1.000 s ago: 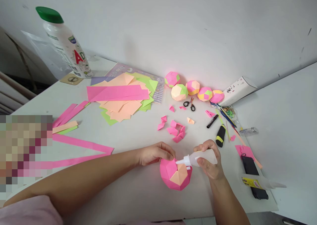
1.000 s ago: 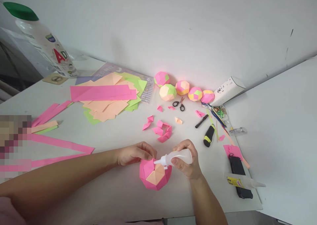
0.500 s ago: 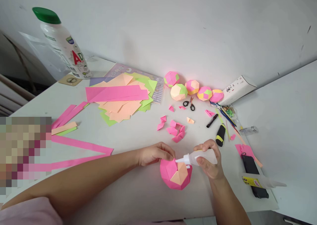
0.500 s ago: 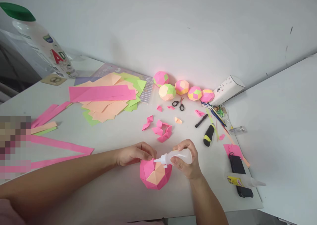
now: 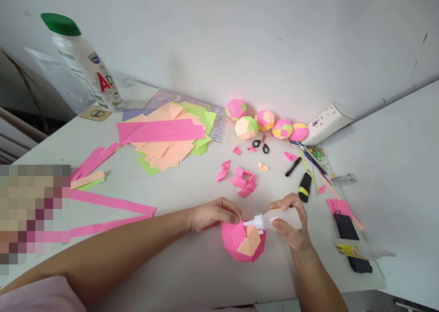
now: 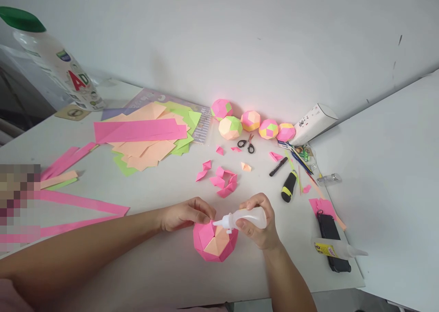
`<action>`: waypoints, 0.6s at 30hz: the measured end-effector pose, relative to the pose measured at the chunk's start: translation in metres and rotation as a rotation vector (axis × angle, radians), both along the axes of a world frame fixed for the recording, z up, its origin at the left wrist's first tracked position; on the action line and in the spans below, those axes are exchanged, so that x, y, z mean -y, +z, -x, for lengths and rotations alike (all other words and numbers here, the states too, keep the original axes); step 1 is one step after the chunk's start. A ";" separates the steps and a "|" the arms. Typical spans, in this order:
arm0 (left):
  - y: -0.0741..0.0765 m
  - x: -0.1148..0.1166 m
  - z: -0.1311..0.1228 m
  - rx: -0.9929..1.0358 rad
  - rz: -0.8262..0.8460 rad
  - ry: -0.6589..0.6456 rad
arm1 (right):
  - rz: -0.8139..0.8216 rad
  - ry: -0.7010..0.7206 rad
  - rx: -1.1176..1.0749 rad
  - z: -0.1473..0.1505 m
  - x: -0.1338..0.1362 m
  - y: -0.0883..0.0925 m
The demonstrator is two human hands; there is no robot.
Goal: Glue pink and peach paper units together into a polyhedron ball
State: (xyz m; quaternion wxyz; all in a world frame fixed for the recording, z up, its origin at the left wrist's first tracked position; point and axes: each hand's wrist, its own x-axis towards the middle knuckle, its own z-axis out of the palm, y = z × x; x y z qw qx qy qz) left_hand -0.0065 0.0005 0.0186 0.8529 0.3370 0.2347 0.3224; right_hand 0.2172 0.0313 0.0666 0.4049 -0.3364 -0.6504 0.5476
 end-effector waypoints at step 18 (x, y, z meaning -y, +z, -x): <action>0.003 -0.001 0.001 -0.004 -0.024 -0.007 | 0.432 0.083 -0.119 0.012 -0.015 -0.008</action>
